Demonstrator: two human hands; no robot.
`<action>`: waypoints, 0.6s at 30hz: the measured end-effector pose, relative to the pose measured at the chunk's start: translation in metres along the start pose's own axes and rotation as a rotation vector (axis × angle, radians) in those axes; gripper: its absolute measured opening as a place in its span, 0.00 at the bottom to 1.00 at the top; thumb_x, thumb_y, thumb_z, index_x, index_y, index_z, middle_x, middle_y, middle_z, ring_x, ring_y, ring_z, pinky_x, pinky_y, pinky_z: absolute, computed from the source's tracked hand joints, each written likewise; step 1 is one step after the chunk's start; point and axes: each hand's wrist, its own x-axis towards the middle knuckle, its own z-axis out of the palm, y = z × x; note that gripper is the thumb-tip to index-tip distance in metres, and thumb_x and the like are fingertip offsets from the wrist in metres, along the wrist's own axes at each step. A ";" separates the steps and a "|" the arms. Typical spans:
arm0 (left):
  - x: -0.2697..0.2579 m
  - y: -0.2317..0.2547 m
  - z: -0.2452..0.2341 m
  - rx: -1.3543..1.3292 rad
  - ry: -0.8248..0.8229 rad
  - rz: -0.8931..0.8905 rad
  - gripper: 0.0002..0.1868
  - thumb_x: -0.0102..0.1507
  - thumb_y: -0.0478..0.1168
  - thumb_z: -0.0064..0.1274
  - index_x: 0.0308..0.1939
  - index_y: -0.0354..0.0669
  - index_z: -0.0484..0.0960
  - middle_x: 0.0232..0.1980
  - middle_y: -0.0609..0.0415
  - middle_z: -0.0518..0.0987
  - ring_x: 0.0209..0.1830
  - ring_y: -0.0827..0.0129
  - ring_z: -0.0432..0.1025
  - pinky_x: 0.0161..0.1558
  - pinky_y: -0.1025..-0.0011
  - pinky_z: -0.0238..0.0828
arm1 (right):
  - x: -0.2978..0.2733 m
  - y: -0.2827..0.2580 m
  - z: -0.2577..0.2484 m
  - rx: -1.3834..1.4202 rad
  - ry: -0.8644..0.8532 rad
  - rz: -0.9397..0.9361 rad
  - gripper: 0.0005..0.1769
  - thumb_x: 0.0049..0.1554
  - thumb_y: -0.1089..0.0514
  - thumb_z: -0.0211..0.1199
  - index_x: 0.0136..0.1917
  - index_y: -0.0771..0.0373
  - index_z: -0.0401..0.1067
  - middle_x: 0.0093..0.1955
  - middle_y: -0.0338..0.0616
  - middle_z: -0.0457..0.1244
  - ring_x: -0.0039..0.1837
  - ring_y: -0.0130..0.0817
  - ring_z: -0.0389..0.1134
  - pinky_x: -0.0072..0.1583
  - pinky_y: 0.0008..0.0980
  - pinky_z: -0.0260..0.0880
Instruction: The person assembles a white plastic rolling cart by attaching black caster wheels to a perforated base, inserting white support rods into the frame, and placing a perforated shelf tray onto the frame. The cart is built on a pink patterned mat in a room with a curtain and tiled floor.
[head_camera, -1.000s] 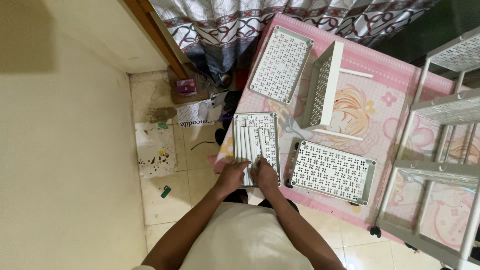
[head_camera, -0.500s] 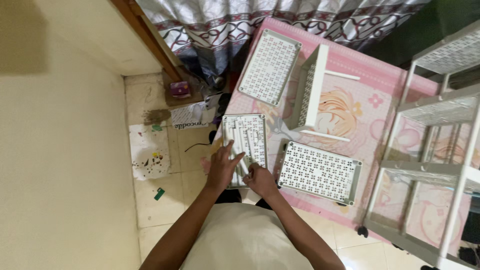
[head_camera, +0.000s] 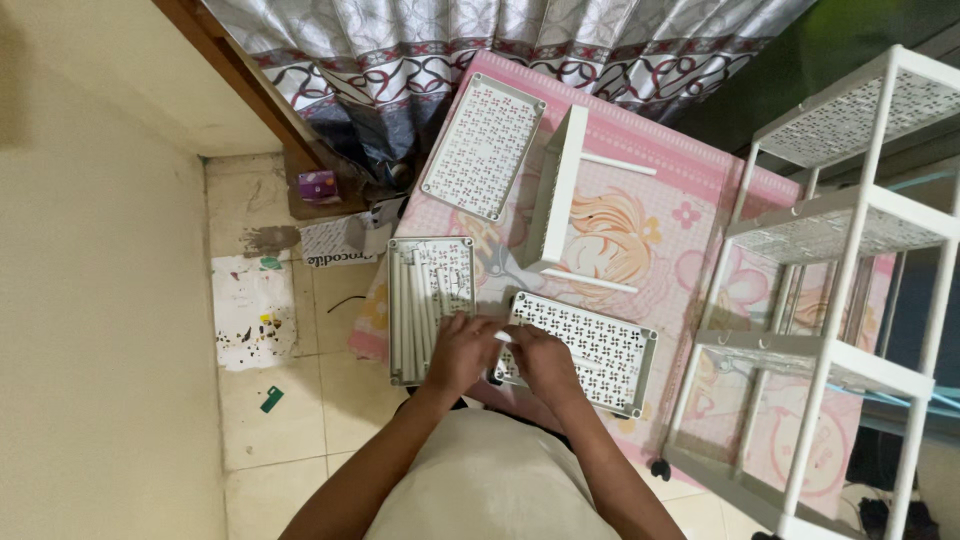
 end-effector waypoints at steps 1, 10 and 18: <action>0.004 0.008 0.006 -0.031 0.007 0.014 0.21 0.60 0.35 0.58 0.59 0.43 0.82 0.57 0.50 0.80 0.55 0.53 0.69 0.60 0.54 0.62 | 0.000 0.008 -0.004 0.006 0.022 -0.014 0.16 0.54 0.62 0.65 0.57 0.57 0.76 0.49 0.49 0.69 0.49 0.52 0.72 0.51 0.45 0.72; 0.048 0.025 0.019 -0.156 0.139 -0.096 0.20 0.67 0.35 0.50 0.63 0.36 0.76 0.62 0.39 0.78 0.63 0.46 0.71 0.64 0.54 0.66 | -0.001 0.087 -0.055 0.076 0.151 0.072 0.17 0.57 0.58 0.65 0.60 0.56 0.78 0.46 0.49 0.70 0.42 0.47 0.72 0.47 0.43 0.72; 0.102 0.027 0.040 -0.209 0.160 -0.211 0.22 0.69 0.40 0.50 0.67 0.39 0.73 0.59 0.38 0.79 0.59 0.45 0.73 0.60 0.55 0.69 | 0.031 0.120 -0.078 0.087 0.222 0.074 0.15 0.59 0.56 0.64 0.59 0.57 0.77 0.48 0.50 0.69 0.40 0.45 0.71 0.46 0.42 0.73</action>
